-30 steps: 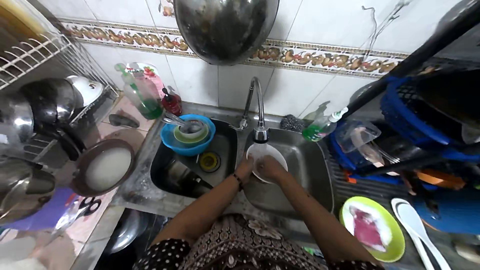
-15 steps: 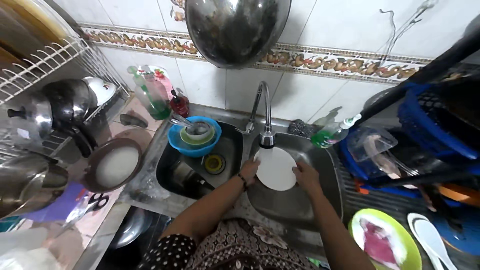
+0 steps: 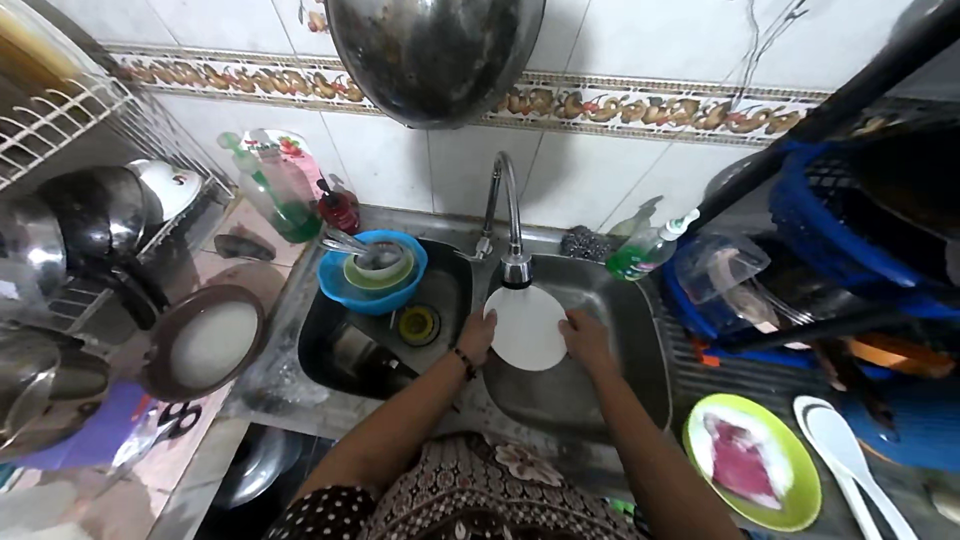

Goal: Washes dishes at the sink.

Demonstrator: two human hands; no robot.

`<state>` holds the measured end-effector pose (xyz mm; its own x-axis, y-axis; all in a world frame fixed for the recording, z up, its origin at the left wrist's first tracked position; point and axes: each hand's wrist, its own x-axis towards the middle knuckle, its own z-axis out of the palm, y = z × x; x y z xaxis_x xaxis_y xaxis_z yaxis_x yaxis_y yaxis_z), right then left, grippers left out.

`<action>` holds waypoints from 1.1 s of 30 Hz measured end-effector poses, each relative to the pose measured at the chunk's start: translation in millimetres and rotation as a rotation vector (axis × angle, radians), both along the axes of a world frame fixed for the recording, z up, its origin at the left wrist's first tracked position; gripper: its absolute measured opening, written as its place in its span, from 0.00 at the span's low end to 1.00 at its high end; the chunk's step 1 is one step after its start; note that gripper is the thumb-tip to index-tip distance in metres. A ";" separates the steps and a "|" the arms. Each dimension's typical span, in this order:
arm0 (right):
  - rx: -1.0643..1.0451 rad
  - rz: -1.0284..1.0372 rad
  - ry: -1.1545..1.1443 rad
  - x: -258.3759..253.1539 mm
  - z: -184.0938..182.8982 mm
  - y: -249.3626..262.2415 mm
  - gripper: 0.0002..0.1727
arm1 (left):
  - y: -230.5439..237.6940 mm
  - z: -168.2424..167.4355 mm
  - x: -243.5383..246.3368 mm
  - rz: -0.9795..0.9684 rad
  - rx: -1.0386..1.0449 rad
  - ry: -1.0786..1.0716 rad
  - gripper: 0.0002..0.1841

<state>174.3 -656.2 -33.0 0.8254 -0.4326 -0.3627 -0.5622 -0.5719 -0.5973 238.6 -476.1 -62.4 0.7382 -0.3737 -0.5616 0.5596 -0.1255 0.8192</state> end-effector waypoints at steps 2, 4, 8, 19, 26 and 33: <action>-0.012 0.021 0.003 -2.5 -0.3 3.2 0.18 | 3.7 0.6 -2.3 -0.010 0.008 0.014 0.24; -0.003 0.034 0.011 -7.3 -0.7 0.3 0.18 | 2.8 2.8 -8.3 -0.016 0.003 0.039 0.24; -0.021 0.023 0.041 -6.6 3.1 -7.4 0.18 | -4.1 0.4 -10.7 0.007 -0.028 0.087 0.25; -0.228 0.055 0.037 6.7 53.5 14.1 0.18 | -20.2 -10.9 -0.9 0.032 -0.101 0.272 0.23; -0.135 -0.092 -0.103 10.3 17.4 7.7 0.20 | -7.8 12.4 28.0 -0.221 0.168 -0.163 0.23; 0.448 -0.206 -0.100 12.7 -40.3 15.2 0.23 | 5.3 59.4 42.9 -0.420 0.335 -0.319 0.26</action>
